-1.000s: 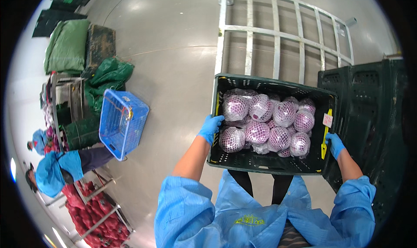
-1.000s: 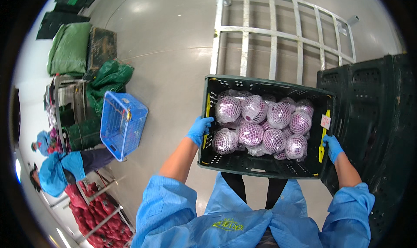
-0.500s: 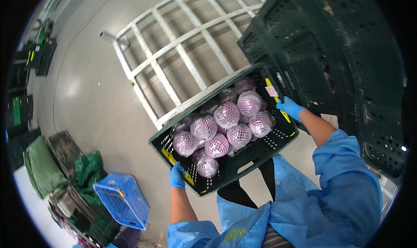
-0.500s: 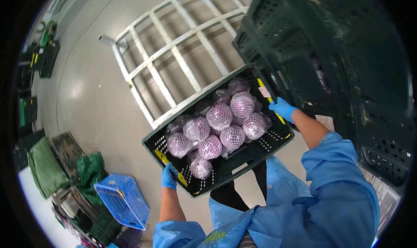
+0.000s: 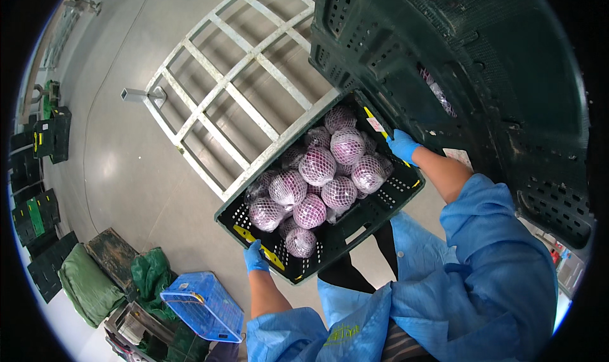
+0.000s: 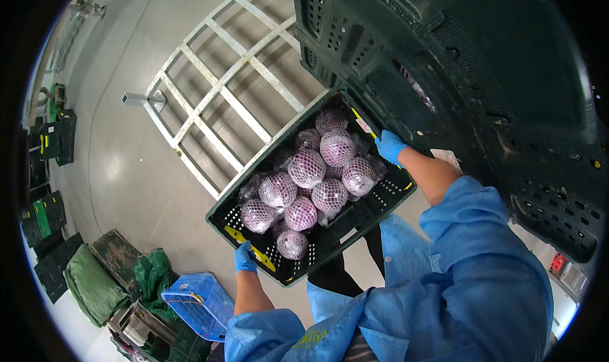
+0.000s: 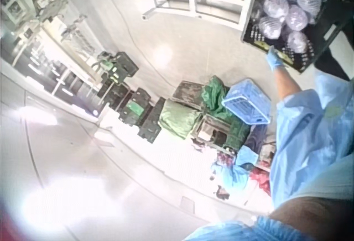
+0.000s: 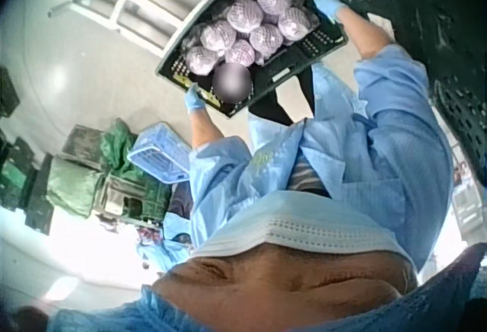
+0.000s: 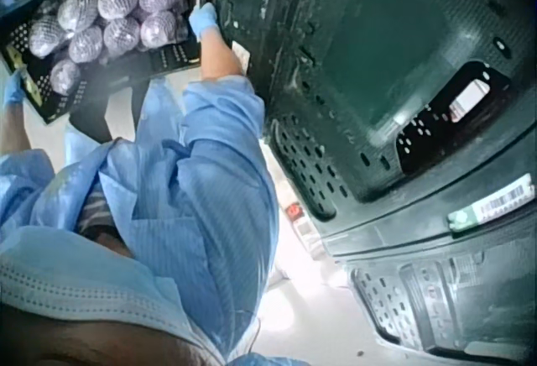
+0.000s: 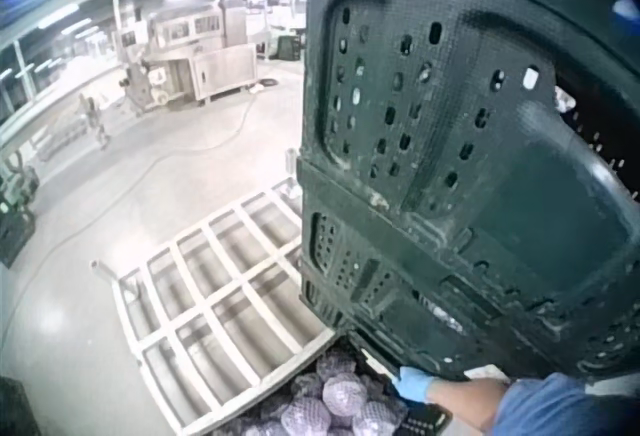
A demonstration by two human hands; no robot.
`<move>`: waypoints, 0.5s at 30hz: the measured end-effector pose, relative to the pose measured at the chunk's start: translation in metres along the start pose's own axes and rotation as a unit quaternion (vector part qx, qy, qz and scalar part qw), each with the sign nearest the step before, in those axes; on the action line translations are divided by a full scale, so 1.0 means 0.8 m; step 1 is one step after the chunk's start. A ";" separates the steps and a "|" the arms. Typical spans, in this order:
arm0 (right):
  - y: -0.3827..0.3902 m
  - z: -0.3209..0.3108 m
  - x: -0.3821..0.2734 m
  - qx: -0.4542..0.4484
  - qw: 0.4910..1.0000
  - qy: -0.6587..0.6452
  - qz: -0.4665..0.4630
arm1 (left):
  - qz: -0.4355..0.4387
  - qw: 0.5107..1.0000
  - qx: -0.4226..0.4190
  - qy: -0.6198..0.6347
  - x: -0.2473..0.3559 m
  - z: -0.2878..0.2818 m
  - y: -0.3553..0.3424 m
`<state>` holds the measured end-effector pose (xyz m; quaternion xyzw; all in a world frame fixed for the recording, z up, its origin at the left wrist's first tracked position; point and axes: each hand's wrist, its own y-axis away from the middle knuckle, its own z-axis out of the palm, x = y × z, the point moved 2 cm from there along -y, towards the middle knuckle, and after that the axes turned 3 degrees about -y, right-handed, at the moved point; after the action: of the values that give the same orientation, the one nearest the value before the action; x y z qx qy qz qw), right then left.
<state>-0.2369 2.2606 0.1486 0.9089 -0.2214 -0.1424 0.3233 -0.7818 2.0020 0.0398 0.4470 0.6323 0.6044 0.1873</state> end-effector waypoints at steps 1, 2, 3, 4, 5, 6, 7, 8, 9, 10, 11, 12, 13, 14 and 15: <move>0.001 0.001 0.002 0.000 1.000 0.006 0.001 | -0.003 1.000 0.000 -0.007 -0.003 -0.005 -0.004; -0.003 0.000 0.001 -0.001 1.000 -0.015 0.000 | 0.011 1.000 0.009 -0.013 -0.009 -0.009 -0.006; -0.003 0.003 0.005 -0.001 0.999 -0.035 0.003 | 0.024 0.999 0.016 -0.023 -0.011 -0.008 -0.006; -0.001 -0.002 -0.003 0.001 1.000 -0.024 0.001 | 0.038 0.999 0.024 -0.029 -0.005 0.000 0.000; -0.007 0.002 0.002 0.001 1.000 -0.013 0.004 | 0.025 0.998 0.050 -0.040 -0.003 0.005 0.010; -0.004 0.000 -0.006 0.000 1.000 -0.020 0.012 | 0.028 0.998 0.043 -0.042 -0.004 0.005 0.009; 0.001 -0.003 -0.012 0.003 0.999 -0.024 0.021 | 0.031 0.998 0.035 -0.044 -0.006 0.002 0.009; 0.006 -0.004 -0.018 0.005 0.999 -0.027 0.031 | 0.033 0.998 0.028 -0.046 -0.007 -0.001 0.010; 0.005 -0.005 -0.017 -0.002 0.998 -0.046 0.037 | 0.048 0.998 0.022 -0.046 -0.011 0.000 0.007; 0.004 -0.005 -0.017 0.000 0.999 -0.039 0.035 | 0.044 0.997 0.020 -0.051 -0.012 -0.004 0.002; 0.003 -0.004 -0.018 0.002 0.999 -0.032 0.032 | 0.040 0.997 0.018 -0.057 -0.012 -0.007 -0.003; 0.004 0.002 -0.009 0.002 0.999 -0.021 0.035 | 0.031 0.997 0.014 -0.065 -0.011 -0.008 0.001; -0.001 0.006 -0.005 0.006 0.999 -0.034 0.028 | 0.027 0.997 0.015 -0.075 -0.009 -0.007 0.002; -0.008 0.003 0.003 0.011 0.999 -0.023 0.024 | 0.035 0.997 0.024 -0.070 -0.008 -0.002 0.001; -0.011 0.002 0.001 0.011 1.000 -0.011 0.018 | 0.041 0.996 0.037 -0.064 0.008 0.009 0.019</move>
<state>-0.2342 2.2653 0.1419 0.9067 -0.2427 -0.1442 0.3135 -0.7742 2.0091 0.0546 0.5166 0.6225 0.5578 0.1856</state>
